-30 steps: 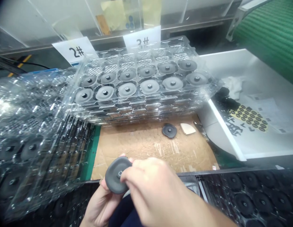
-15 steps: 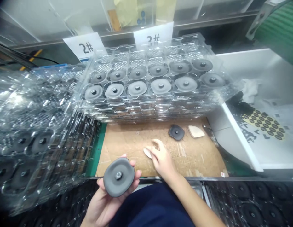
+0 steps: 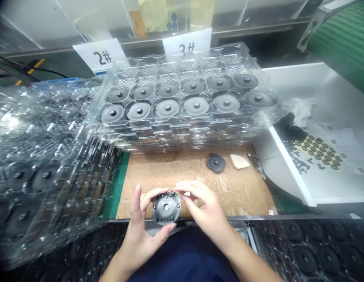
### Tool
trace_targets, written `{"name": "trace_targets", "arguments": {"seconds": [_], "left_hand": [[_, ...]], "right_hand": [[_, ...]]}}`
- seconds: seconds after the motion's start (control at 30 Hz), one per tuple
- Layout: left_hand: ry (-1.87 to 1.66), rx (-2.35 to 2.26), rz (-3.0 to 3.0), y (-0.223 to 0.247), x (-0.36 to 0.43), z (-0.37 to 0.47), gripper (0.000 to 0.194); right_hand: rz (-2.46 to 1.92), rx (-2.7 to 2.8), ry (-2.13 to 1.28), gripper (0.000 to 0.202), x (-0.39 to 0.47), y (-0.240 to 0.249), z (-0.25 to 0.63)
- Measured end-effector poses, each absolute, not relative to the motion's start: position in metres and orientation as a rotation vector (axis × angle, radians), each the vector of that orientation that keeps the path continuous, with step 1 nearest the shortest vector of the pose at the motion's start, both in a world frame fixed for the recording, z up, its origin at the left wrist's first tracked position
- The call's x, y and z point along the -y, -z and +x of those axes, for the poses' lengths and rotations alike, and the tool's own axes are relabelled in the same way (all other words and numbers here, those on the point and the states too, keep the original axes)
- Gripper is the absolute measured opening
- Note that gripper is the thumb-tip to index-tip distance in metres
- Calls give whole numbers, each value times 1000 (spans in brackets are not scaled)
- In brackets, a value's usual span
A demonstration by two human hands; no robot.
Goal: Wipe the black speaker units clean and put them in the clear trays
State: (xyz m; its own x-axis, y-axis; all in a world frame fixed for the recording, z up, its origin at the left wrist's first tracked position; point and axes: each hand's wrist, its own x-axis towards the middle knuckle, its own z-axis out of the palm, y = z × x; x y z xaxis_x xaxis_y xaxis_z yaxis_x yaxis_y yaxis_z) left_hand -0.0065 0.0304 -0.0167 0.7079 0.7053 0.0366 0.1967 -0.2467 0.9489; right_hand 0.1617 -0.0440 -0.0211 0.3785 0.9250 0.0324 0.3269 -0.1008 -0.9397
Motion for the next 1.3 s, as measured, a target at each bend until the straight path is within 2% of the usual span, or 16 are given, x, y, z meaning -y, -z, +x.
{"name": "trace_targets", "arguments": {"seconds": [0.1,0.33,0.63,0.8,1.0,1.3], "left_hand": [[-560,-689,1902,16,-31,-8,105],[-567,-654,1633,9,-35,-11,103],[-365,-574,1382,8,-33,-20,101],[-374,-569,1373,6,-27,-21,108],[-501,-506,1574,5,-19,-25,106],[-726,-606,1447,-3,17,-15,95]], "right_hand": [[-1596,1030,-842,15,45,5,161],[-1302,1000,-1528,13,34,-22,168],[-1057,881,-1814,14,28,-23,172],[-1031,818,-1768,3,41,-23,164],[-1181,674,-1635,11,65,-21,153],[-1464,960,-1007,10,136,-18,148]]}}
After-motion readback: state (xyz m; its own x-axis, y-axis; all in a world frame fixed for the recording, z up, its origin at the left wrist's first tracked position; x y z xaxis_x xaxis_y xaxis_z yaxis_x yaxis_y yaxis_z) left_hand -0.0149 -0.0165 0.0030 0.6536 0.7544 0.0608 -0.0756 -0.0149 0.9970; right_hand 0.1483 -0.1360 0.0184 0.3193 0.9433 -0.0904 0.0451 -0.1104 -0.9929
